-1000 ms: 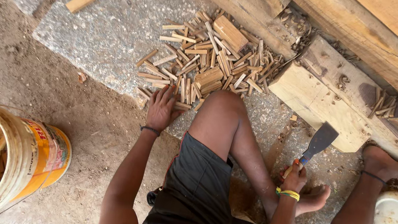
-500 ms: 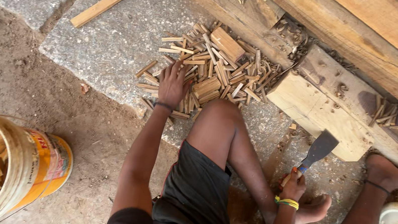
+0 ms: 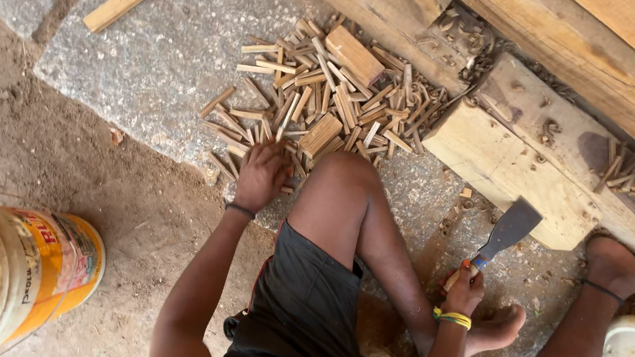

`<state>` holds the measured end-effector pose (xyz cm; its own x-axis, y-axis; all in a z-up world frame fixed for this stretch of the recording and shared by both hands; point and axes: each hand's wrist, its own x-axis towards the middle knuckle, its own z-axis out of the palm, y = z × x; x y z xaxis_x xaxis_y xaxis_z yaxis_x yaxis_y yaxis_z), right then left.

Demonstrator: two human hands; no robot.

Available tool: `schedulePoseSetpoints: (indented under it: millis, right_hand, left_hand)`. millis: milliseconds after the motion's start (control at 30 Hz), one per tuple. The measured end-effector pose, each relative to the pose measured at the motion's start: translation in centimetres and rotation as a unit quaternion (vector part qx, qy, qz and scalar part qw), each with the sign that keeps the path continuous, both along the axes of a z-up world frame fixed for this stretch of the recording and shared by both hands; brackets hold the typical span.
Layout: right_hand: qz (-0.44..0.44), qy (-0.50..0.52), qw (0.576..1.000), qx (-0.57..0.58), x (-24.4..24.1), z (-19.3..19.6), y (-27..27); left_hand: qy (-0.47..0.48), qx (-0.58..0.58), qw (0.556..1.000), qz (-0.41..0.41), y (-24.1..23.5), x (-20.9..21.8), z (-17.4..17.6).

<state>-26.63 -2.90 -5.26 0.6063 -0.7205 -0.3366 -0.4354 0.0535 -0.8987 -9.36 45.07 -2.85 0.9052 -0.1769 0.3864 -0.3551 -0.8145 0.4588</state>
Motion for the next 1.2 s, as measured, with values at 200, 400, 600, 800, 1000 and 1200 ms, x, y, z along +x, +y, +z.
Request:
schedulePoseSetpoints:
  millis: [200, 400, 600, 800, 1000, 1200]
  right_hand:
    - [-0.003, 0.002, 1.000, 0.002, 0.0, -0.1, 0.0]
    - [0.003, 0.001, 1.000, -0.009, -0.1, -0.3, -0.2]
    - [0.002, 0.020, 1.000, -0.012, -0.1, 0.2, 0.1]
    - [0.008, 0.022, 1.000, -0.020, -0.2, 0.7, 0.4]
    - [0.004, 0.018, 1.000, -0.011, 0.1, 1.0, 0.5]
    - [0.006, 0.019, 1.000, -0.013, 0.0, 0.8, 0.4]
  left_hand:
    - [0.029, -0.074, 0.996, -0.048, 0.3, -3.0, 0.8]
    - [0.124, -0.022, 0.991, 0.052, 0.6, 1.1, -0.9]
    - [0.022, 0.059, 0.984, 0.166, 1.0, 8.2, -1.4]
    - [0.103, 0.090, 0.981, 0.135, -0.5, 9.3, -1.1]
    - [0.034, 0.019, 0.995, 0.095, 0.3, 4.7, -2.1]
    - [0.032, -0.070, 0.989, 0.123, 1.3, 2.6, -1.4]
